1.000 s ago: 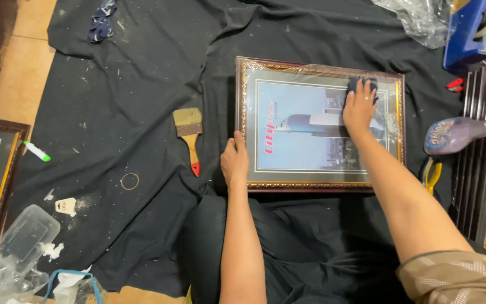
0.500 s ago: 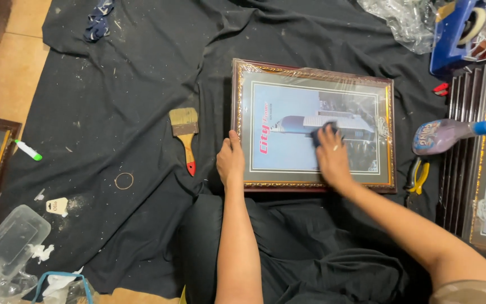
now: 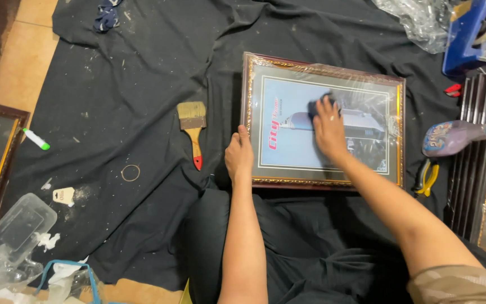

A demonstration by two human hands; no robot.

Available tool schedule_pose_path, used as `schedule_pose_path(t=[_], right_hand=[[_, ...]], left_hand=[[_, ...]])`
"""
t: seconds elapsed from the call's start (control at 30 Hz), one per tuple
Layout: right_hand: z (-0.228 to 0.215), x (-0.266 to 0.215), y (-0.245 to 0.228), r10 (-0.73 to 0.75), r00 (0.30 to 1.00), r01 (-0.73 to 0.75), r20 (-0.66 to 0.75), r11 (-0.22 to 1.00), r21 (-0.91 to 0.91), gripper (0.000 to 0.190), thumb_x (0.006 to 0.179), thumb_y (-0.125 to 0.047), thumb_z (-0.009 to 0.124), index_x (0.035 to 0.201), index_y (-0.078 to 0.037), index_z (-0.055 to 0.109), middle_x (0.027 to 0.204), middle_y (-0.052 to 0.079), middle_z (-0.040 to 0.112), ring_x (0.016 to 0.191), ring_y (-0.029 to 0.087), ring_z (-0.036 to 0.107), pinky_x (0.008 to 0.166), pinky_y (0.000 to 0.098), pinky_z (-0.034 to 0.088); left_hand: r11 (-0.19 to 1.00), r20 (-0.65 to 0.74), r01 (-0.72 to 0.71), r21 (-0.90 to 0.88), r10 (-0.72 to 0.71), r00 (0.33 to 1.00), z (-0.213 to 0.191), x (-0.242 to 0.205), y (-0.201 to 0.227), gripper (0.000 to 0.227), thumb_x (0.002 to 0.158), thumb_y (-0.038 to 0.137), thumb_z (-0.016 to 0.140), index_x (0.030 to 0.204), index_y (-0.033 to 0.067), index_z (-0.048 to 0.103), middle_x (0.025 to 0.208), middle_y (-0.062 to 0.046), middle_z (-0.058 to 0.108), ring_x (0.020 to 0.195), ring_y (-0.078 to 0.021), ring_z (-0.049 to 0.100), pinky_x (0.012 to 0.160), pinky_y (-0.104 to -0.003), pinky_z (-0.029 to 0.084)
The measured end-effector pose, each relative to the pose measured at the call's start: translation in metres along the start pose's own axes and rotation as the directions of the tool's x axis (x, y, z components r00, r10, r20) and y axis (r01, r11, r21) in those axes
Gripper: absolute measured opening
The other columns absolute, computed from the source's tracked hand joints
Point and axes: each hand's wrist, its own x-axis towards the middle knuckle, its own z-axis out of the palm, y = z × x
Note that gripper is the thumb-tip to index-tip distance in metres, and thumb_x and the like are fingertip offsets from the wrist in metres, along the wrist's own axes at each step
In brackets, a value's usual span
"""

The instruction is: Cleaning the glass of a picture frame by wiping it thoroughly with a cloth.

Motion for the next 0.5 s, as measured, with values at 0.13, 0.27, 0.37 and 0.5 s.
schedule_pose_path(t=[0.13,0.27,0.37,0.5], right_hand=[[0.025,0.059,0.028,0.158,0.987,-0.158,0.012,0.987,0.008,0.051,0.113,-0.028,0.04,0.162,-0.013,0.039,0.167,0.015,0.031,0.148,0.051,0.028,0.114,0.0676,0.026],[0.034,0.065,0.021,0.286,0.958,-0.286,0.003,0.958,0.023,0.053,0.115,-0.032,0.035,0.165,-0.016,0.033,0.169,0.013,0.024,0.15,0.05,0.023,0.116,0.0694,0.023],[0.027,0.049,-0.004,0.227,0.974,-0.227,0.017,0.973,0.036,0.052,0.113,-0.029,0.037,0.164,-0.016,0.035,0.169,0.015,0.025,0.149,0.052,0.025,0.114,0.0708,0.024],[0.021,-0.01,-0.053,-0.027,0.999,0.026,0.033,1.0,0.017,0.055,0.107,-0.017,0.044,0.162,-0.015,0.038,0.166,0.018,0.032,0.141,0.057,0.034,0.107,0.0706,0.031]], left_hand=[[0.999,0.025,0.03,-0.024,-0.03,0.999,-0.004,-0.003,0.007,0.079,0.098,0.073,0.021,0.123,0.0118,0.064,0.125,-0.027,0.067,0.126,-0.0468,0.058,0.107,-0.053,0.045],[0.999,0.038,0.044,-0.024,-0.043,0.998,-0.004,-0.003,0.008,0.079,0.098,0.073,0.023,0.13,0.0116,0.062,0.127,-0.027,0.067,0.128,-0.046,0.058,0.108,-0.053,0.044],[0.999,0.033,0.034,-0.027,-0.033,0.999,-0.003,0.001,0.006,0.081,0.098,0.074,0.022,0.132,0.0114,0.061,0.128,-0.028,0.066,0.128,-0.0466,0.057,0.109,-0.053,0.044],[0.999,0.031,0.029,-0.024,-0.028,0.999,-0.003,-0.005,0.006,0.083,0.098,0.074,0.021,0.138,0.0118,0.059,0.13,-0.026,0.065,0.128,-0.0457,0.057,0.109,-0.053,0.044]])
